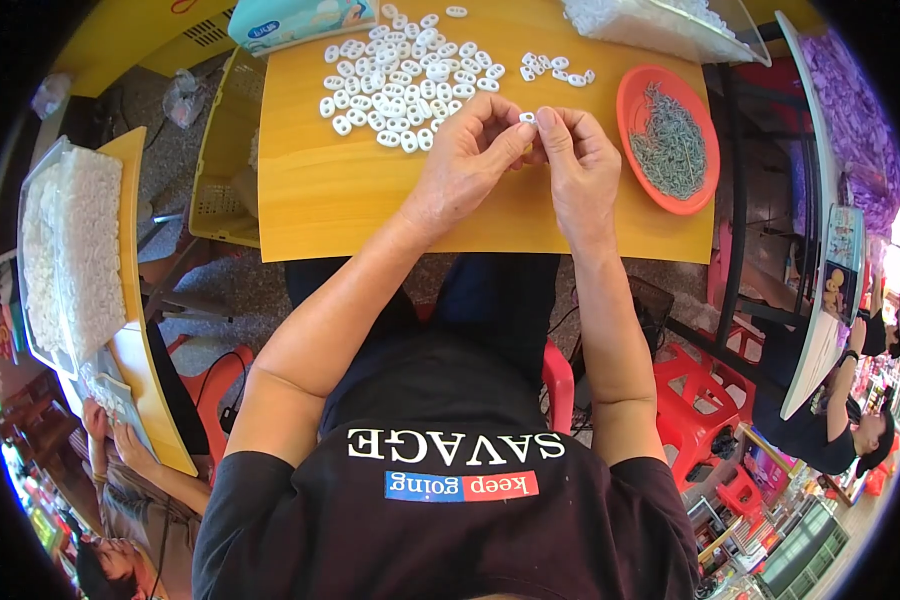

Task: Inserting small metal pins into white plastic connectors.

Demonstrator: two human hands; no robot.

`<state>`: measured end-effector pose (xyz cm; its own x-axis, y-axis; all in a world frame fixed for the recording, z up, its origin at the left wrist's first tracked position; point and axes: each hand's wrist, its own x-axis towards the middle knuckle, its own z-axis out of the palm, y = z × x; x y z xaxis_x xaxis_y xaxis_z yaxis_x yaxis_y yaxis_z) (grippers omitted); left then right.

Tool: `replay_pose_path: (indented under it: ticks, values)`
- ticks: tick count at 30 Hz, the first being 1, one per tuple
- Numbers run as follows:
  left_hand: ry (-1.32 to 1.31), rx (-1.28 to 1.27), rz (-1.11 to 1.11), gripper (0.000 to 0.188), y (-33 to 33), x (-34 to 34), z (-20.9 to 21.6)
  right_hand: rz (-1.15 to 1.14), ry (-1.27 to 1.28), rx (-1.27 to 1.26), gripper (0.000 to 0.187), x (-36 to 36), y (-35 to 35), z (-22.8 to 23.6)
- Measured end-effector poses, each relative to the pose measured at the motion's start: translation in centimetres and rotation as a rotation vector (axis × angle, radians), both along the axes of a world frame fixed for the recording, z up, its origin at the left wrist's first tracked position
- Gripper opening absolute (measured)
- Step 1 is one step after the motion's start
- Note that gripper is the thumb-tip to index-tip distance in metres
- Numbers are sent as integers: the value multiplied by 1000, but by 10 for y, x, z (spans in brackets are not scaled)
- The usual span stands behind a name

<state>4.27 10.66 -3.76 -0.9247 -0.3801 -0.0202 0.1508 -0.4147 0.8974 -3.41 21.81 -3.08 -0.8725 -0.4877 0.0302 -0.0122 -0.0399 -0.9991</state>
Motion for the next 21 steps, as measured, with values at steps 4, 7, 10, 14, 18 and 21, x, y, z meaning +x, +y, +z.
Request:
replay_pose_path:
  ticks: [4, 7, 10, 14, 18, 21]
  values:
    - [-18, -24, -15, 15, -2, -1, -1, 26, 11, 53, 21, -3, 1, 5]
    - [-25, -42, -17, 17, -2, -1, -2, 52, -65, 9, 21, -3, 3, 8]
    - [-11, -18, -6, 18, 0, -1, -1, 67, -158, -62, 21, -3, 4, 9]
    - [-12, -6, -5, 18, -1, 0, -1, 67, -189, -74, 20, -3, 4, 9]
    - [-27, -17, -3, 18, 0, 0, 1, 56, -114, -42, 21, -4, 4, 8]
    - [-40, -57, 1, 18, 0, -1, -3, 31, -9, 14, 21, -4, 3, 9]
